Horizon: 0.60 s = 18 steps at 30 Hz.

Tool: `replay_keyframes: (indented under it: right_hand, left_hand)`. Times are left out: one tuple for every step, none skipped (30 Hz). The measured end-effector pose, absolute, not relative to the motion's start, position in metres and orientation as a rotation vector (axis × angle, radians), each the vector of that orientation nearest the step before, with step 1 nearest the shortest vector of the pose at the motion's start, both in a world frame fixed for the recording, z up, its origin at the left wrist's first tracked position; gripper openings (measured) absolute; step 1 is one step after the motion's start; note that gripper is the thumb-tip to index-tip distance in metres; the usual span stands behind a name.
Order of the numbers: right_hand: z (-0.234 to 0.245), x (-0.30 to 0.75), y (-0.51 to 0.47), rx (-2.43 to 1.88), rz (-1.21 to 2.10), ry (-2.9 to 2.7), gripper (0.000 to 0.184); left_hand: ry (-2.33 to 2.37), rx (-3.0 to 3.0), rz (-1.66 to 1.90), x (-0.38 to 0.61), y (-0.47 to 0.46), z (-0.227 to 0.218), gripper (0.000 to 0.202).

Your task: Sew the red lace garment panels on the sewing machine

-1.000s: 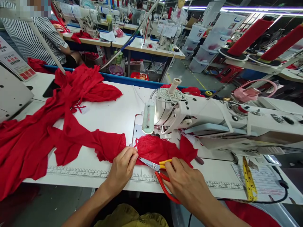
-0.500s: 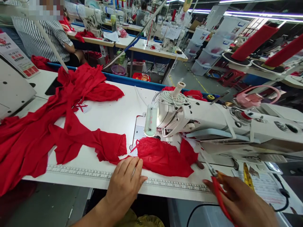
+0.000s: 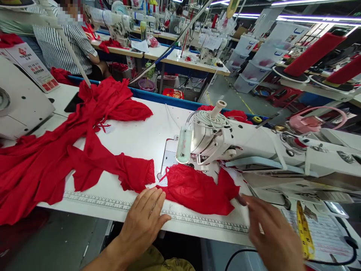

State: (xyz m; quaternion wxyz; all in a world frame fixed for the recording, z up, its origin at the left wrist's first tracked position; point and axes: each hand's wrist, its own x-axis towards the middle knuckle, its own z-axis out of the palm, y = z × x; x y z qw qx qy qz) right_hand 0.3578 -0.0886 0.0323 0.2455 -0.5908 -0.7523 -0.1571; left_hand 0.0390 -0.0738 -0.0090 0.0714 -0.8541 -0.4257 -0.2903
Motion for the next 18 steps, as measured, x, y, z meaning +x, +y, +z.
replay_keyframes:
  right_hand:
    - [0.034,0.331,-0.082,-1.493,-0.299,-2.151,0.041]
    - [0.035,0.305,-0.075,-1.335,-0.167,-2.270,0.044]
    - [0.034,0.282,-0.068,-1.208,-0.059,-2.362,0.045]
    - [0.032,0.261,-0.061,-1.102,0.003,-2.409,0.043]
    - [0.029,0.245,-0.054,-1.061,0.035,-2.429,0.040]
    - [0.025,0.232,-0.047,-1.035,0.030,-2.444,0.035]
    - [0.021,0.225,-0.042,-1.043,0.012,-2.447,0.029]
    - [0.016,0.221,-0.039,-1.063,-0.011,-2.445,0.024]
    - [0.012,0.220,-0.037,-1.086,-0.035,-2.436,0.021]
    - [0.008,0.222,-0.036,-1.110,-0.052,-2.424,0.018]
    - [0.005,0.224,-0.036,-1.125,-0.062,-2.415,0.017]
    - [0.003,0.227,-0.037,-1.137,-0.070,-2.405,0.017]
    - [0.002,0.230,-0.039,-1.145,-0.076,-2.397,0.017]
    - [0.001,0.232,-0.040,-1.151,-0.078,-2.397,0.017]
    - [0.002,0.234,-0.041,-1.155,-0.074,-2.400,0.018]
    - [0.003,0.234,-0.042,-1.161,-0.059,-2.405,0.018]
    - [0.005,0.235,-0.041,-1.168,-0.033,-2.412,0.018]
    - [0.008,0.235,-0.040,-1.177,0.001,-2.418,0.018]
  left_hand:
    - [-1.280,-2.568,-0.871,0.036,-0.071,-0.008,0.036]
    - [-1.275,-2.577,-0.863,0.033,-0.068,-0.008,0.037]
    - [-1.266,-2.592,-0.852,0.032,-0.065,-0.008,0.038]
    - [-1.253,-2.608,-0.845,0.031,-0.062,-0.009,0.039]
    - [-1.241,-2.619,-0.839,0.030,-0.060,-0.010,0.041]
    - [-1.231,-2.625,-0.837,0.030,-0.058,-0.011,0.043]
    - [-1.228,-2.629,-0.837,0.030,-0.057,-0.012,0.045]
    - [-1.231,-2.631,-0.838,0.030,-0.057,-0.013,0.045]
    - [-1.241,-2.634,-0.837,0.030,-0.056,-0.014,0.045]
    - [-1.255,-2.637,-0.838,0.030,-0.056,-0.015,0.043]
    - [-1.270,-2.639,-0.841,0.030,-0.057,-0.015,0.042]
    - [-1.282,-2.642,-0.846,0.030,-0.057,-0.016,0.040]
    - [-1.293,-2.645,-0.849,0.030,-0.057,-0.016,0.039]
    - [-1.301,-2.647,-0.851,0.030,-0.057,-0.016,0.038]
    - [-1.306,-2.651,-0.851,0.030,-0.057,-0.016,0.038]
    - [-1.309,-2.654,-0.850,0.030,-0.057,-0.016,0.038]
    - [-1.313,-2.657,-0.848,0.030,-0.056,-0.016,0.038]
    - [-1.318,-2.659,-0.846,0.030,-0.056,-0.016,0.037]
